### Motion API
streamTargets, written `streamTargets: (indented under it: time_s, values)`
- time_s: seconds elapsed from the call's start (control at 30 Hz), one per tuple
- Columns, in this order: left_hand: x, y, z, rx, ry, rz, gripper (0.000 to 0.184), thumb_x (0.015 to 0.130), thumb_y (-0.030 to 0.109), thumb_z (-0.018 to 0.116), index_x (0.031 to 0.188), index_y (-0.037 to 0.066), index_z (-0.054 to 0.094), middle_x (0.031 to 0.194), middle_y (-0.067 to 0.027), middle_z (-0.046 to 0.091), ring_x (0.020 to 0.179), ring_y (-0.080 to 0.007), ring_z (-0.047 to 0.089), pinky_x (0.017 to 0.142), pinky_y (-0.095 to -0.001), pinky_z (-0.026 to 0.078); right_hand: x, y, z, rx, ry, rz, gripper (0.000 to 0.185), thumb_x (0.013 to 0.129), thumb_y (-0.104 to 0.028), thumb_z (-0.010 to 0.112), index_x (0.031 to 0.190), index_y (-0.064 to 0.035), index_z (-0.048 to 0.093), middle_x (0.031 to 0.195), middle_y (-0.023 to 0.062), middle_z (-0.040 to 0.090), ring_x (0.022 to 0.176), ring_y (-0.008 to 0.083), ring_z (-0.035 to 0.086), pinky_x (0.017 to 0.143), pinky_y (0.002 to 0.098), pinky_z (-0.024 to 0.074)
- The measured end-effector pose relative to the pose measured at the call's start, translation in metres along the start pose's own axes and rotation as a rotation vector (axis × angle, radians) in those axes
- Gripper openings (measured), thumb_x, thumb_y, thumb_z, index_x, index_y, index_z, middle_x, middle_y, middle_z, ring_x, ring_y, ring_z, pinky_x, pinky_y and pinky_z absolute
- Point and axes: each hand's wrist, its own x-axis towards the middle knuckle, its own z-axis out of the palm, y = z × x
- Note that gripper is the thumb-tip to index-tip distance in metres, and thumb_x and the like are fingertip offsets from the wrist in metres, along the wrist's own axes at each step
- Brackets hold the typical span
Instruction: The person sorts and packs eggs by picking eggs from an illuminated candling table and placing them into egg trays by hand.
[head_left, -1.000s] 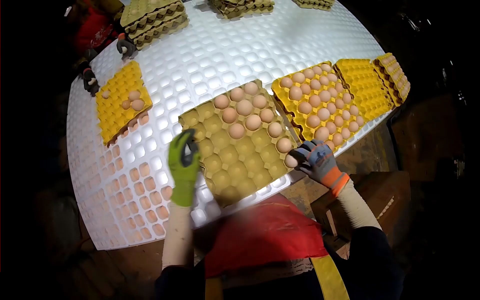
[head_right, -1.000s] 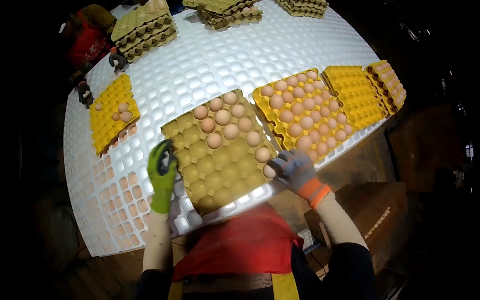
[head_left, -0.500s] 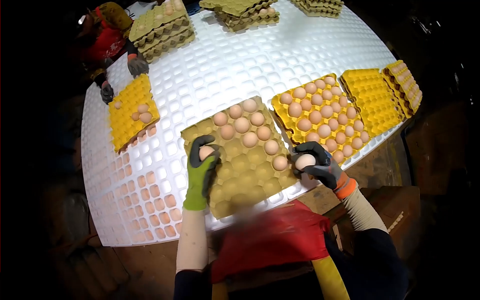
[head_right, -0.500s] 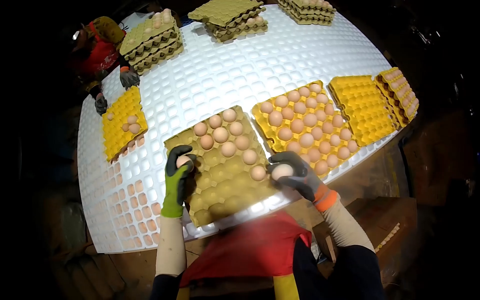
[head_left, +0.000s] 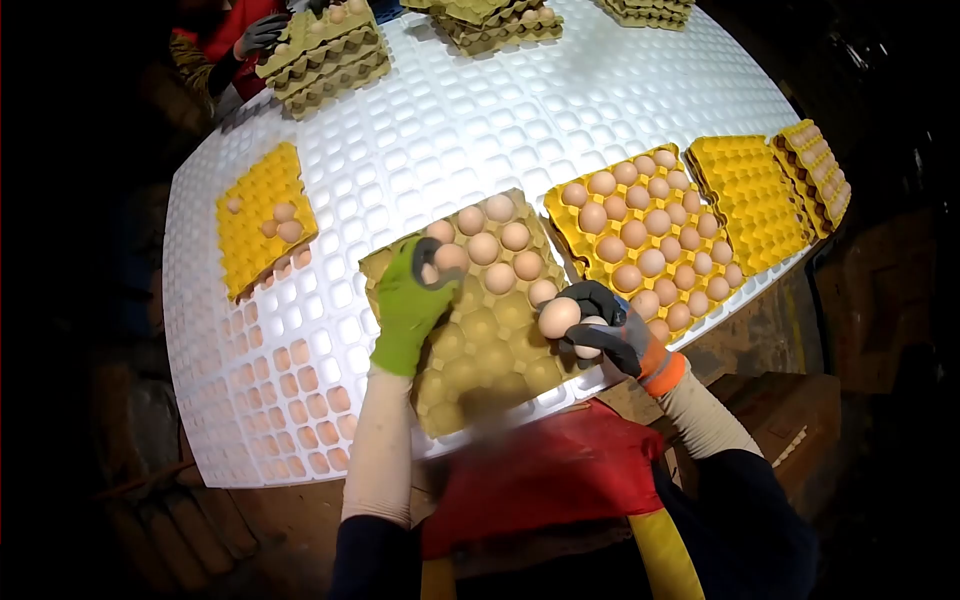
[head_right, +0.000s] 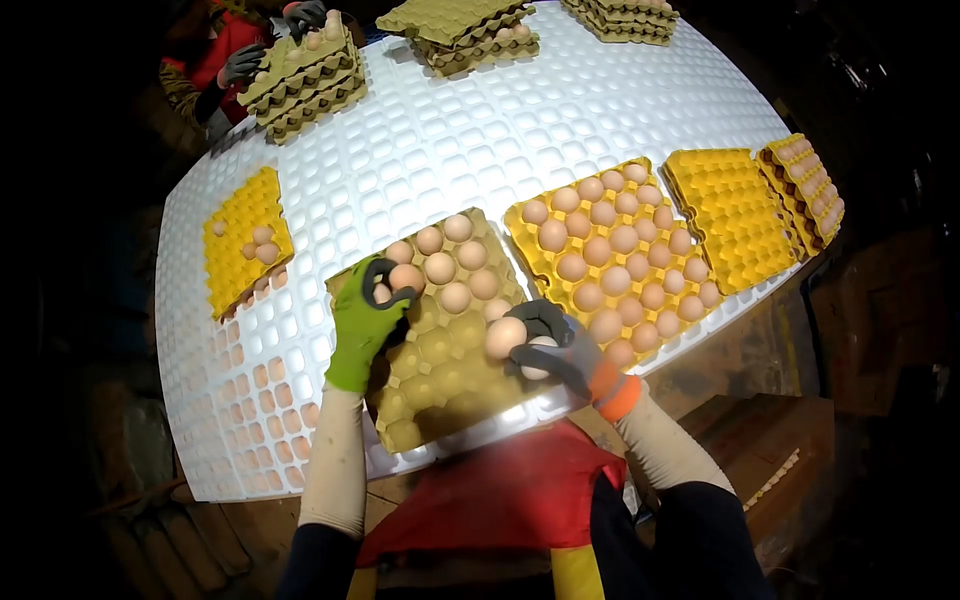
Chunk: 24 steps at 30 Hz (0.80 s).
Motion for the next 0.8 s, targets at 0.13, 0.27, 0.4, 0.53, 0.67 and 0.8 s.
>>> streamTargets:
  time_s: [0.13,0.27,0.4,0.53,0.67,0.8]
  values:
    - [-0.018,0.034,-0.02,-1.151,-0.077,-0.571,0.052,0.1,0.013,0.058,0.15,0.006,0.046,0.124,-0.0087,0.065,0.09,-0.0159,0.067,0.065,-0.0251,0.05,0.003,0.01,0.006,-0.24,0.17,-0.117,0.045,0.084,-0.018,0.085,0.124,-0.0083,0.066,0.113,0.0022,0.068,0.103,0.013,0.064,0.09,0.0315,0.0536]
    - [-0.015,0.02,-0.001,-0.89,-0.253,-0.365,0.053,0.095,0.016,0.065,0.145,0.005,0.054,0.13,-0.0088,0.062,0.1,-0.0197,0.066,0.076,-0.031,0.054,0.01,0.004,0.012,-0.981,0.242,-0.563,0.048,0.079,-0.016,0.088,0.122,-0.0071,0.07,0.112,0.0054,0.072,0.098,0.0162,0.067,0.086,0.0336,0.0555]
    - [-0.01,0.078,0.003,0.07,-0.269,-0.095,0.039,0.091,0.017,0.074,0.128,0.003,0.068,0.133,-0.0029,0.061,0.109,-0.0188,0.065,0.088,-0.0341,0.055,0.011,0.007,0.011,-0.844,0.306,-0.587,0.046,0.08,-0.021,0.088,0.12,-0.0068,0.07,0.112,0.0089,0.072,0.096,0.0192,0.068,0.082,0.0362,0.0566]
    - [-0.01,0.099,0.003,-1.053,-0.146,-0.4,0.038,0.103,0.018,0.062,0.139,0.009,0.055,0.135,-0.0083,0.059,0.115,-0.0246,0.063,0.093,-0.0403,0.058,0.007,-0.002,0.004,0.191,0.145,-0.12,0.052,0.095,-0.02,0.065,0.141,-0.002,0.051,0.123,0.0138,0.066,0.1,0.0225,0.068,0.084,0.0336,0.0571]
    - [-0.01,0.092,-0.005,-1.719,-0.172,-0.478,0.04,0.107,0.021,0.06,0.144,0.01,0.05,0.134,-0.0083,0.06,0.12,-0.0231,0.061,0.099,-0.0386,0.057,0.024,-0.014,-0.01,-0.604,0.179,-0.421,0.048,0.095,-0.019,0.067,0.14,-0.0093,0.055,0.125,0.015,0.062,0.111,0.0267,0.064,0.089,0.0393,0.0556]
    - [-0.044,0.027,0.006,-0.723,-0.017,-0.342,0.037,0.091,0.007,0.08,0.125,0.003,0.066,0.115,-0.0048,0.066,0.102,-0.0135,0.065,0.084,-0.0294,0.056,0.057,-0.009,-0.005,-1.64,0.207,-0.371,0.041,0.084,-0.026,0.076,0.124,-0.0297,0.067,0.124,0.0138,0.063,0.093,0.0354,0.069,0.074,0.0465,0.056]
